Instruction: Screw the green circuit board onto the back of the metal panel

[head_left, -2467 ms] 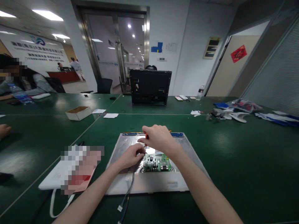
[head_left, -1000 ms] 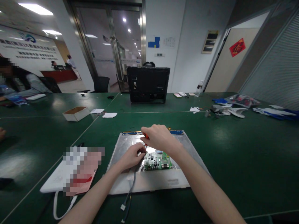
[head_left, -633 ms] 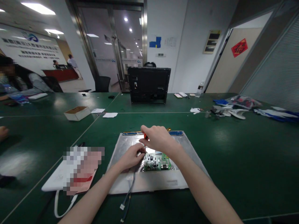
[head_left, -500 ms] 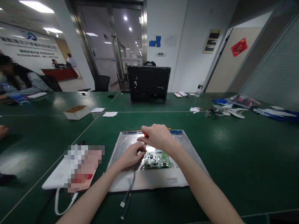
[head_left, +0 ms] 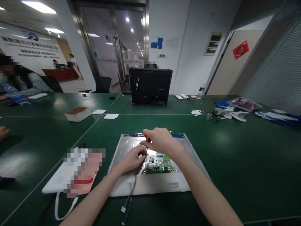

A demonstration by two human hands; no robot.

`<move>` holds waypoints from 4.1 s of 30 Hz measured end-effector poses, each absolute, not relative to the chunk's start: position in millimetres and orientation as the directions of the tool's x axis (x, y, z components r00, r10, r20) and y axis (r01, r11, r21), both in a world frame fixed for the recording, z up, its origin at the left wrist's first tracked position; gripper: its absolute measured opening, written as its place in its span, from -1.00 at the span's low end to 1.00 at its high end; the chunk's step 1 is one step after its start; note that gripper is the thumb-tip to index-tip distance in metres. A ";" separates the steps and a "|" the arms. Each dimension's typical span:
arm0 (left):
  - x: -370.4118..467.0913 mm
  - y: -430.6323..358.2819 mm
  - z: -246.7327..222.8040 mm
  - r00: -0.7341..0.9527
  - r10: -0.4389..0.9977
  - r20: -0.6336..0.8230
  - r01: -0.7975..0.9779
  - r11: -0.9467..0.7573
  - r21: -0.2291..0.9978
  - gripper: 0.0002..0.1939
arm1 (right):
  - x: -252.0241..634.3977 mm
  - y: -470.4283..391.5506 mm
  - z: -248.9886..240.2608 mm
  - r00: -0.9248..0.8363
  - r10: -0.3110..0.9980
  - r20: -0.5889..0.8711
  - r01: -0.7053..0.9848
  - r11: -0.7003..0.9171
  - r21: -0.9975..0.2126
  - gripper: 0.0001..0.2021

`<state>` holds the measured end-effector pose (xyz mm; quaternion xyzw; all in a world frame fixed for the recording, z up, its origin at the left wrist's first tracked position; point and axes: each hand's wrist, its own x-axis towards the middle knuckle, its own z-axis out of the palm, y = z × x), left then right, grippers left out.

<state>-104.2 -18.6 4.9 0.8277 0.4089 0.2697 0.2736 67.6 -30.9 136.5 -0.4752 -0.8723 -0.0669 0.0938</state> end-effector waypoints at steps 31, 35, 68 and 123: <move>-105.0 -18.7 4.3 0.532 0.814 0.233 0.522 -0.532 0.667 -0.81 | 64.7 -30.5 134.9 -0.540 0.806 0.242 0.834 0.550 0.031 -0.76; -104.8 -19.4 4.2 0.526 0.818 0.234 0.525 -0.528 0.668 -0.81 | 62.8 -34.3 136.3 -0.543 0.807 0.233 0.835 0.549 0.043 -0.83; -103.7 -19.3 2.5 0.515 0.825 0.233 0.525 -0.518 0.675 -0.80 | 64.1 -37.5 136.4 -0.590 0.773 0.233 0.795 0.606 0.003 -0.78; -103.7 -16.8 -0.8 0.531 0.810 0.248 0.534 -0.547 0.644 -0.94 | 64.1 -34.7 135.3 -0.540 0.808 0.236 0.836 0.548 0.036 -0.78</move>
